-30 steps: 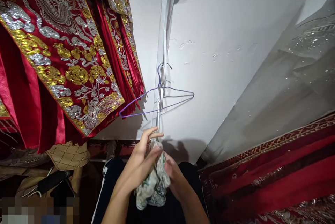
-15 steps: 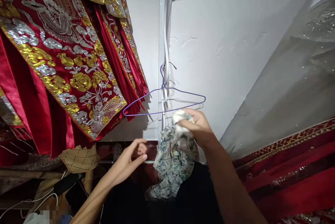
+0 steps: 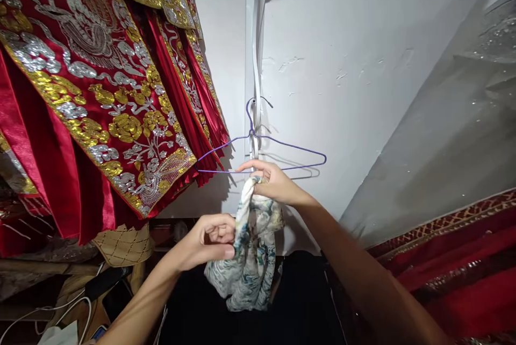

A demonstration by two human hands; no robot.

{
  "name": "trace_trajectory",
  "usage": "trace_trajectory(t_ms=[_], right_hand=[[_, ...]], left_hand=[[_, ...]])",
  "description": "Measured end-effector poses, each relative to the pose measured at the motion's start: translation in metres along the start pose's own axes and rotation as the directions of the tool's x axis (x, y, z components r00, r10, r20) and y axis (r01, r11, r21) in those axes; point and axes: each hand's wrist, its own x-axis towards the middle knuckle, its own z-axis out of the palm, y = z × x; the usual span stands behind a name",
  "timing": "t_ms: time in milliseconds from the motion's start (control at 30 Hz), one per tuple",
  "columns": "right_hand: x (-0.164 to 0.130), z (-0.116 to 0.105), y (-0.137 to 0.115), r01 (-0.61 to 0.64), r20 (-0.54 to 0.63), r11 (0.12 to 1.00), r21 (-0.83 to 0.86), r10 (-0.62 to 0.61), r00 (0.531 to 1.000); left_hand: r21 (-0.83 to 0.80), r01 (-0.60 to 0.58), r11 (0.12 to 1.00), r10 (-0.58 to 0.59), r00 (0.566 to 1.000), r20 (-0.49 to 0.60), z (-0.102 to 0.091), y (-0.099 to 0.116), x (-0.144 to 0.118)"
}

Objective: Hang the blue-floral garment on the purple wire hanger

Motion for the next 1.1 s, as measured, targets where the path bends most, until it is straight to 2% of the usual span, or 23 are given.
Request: trace_trajectory(t_ms=[67, 100, 133, 200, 300, 367, 433, 500, 567, 633, 700, 767, 833, 900, 1000, 1033, 1067, 1100], right_hand=[[-0.002, 0.010, 0.002, 0.000, 0.079, 0.999, 0.043, -0.003, 0.997], [-0.003, 0.014, 0.002, -0.004, 0.114, 0.998, 0.062, -0.003, 0.994], [-0.003, 0.018, 0.001, -0.005, 0.135, 0.997, 0.079, -0.006, 0.991], [-0.004, 0.020, -0.002, -0.001, 0.125, 0.996, 0.093, -0.011, 0.992], [-0.006, 0.004, 0.003, 0.028, -0.034, 0.999, 0.021, -0.028, 0.999], [-0.010, -0.013, 0.014, 0.041, -0.195, 0.996, -0.078, -0.056, 0.979], [-0.014, -0.029, 0.032, 0.004, -0.311, 0.987, -0.158, -0.054, 0.949], [-0.018, -0.038, 0.052, -0.077, -0.344, 0.980, -0.184, 0.009, 0.939], [-0.021, -0.039, 0.070, -0.139, -0.329, 0.971, -0.196, 0.068, 0.942], [-0.022, -0.035, 0.082, -0.162, -0.341, 0.960, -0.230, 0.076, 0.937], [-0.024, -0.033, 0.089, -0.176, -0.384, 0.943, -0.283, 0.057, 0.922], [-0.025, -0.036, 0.089, -0.198, -0.426, 0.927, -0.318, 0.047, 0.903], [-0.027, -0.044, 0.086, -0.213, -0.448, 0.920, -0.329, 0.047, 0.893], [-0.029, -0.053, 0.081, -0.224, -0.458, 0.918, -0.328, 0.053, 0.887], [-0.034, -0.063, 0.073, -0.252, -0.460, 0.912, -0.324, 0.081, 0.884], [-0.037, -0.065, 0.070, -0.260, -0.458, 0.910, -0.323, 0.090, 0.885], [-0.040, -0.065, 0.068, -0.265, -0.455, 0.908, -0.324, 0.097, 0.885], [-0.043, -0.065, 0.066, -0.268, -0.449, 0.907, -0.326, 0.102, 0.888]], left_hand=[[0.036, -0.019, 0.999, 0.020, 0.999, -0.028, 0.008, -0.004, 0.002], [0.116, -0.019, 0.993, 0.028, 0.997, -0.078, 0.012, -0.007, 0.004], [0.232, -0.008, 0.973, 0.040, 0.990, -0.133, 0.015, -0.010, 0.006], [0.483, 0.046, 0.874, 0.056, 0.979, -0.194, 0.016, -0.017, 0.009], [0.706, 0.132, 0.695, -0.034, 0.988, -0.152, 0.003, -0.030, 0.008], [0.769, 0.181, 0.613, -0.097, 0.983, -0.154, -0.010, -0.036, 0.003], [0.799, 0.205, 0.565, -0.105, 0.979, -0.177, -0.021, -0.037, -0.004], [0.784, 0.188, 0.591, -0.084, 0.982, -0.172, -0.029, -0.032, -0.011], [0.718, 0.142, 0.681, -0.046, 0.987, -0.151, -0.032, -0.022, -0.018], [0.617, 0.120, 0.777, -0.022, 0.986, -0.164, -0.034, -0.012, -0.024], [0.509, 0.149, 0.848, -0.078, 0.984, -0.158, -0.036, -0.007, -0.031], [0.477, 0.202, 0.855, -0.184, 0.979, -0.084, -0.038, -0.007, -0.036], [0.576, 0.230, 0.785, -0.277, 0.961, -0.005, -0.038, -0.013, -0.038], [0.739, 0.222, 0.637, -0.300, 0.954, -0.027, -0.039, -0.021, -0.037], [0.877, 0.323, 0.356, -0.204, 0.943, -0.264, -0.045, -0.022, -0.028], [0.874, 0.380, 0.303, -0.139, 0.925, -0.354, -0.049, -0.018, -0.024], [0.859, 0.424, 0.288, -0.069, 0.903, -0.423, -0.053, -0.012, -0.020], [0.841, 0.445, 0.309, 0.002, 0.883, -0.469, -0.056, -0.005, -0.016]])
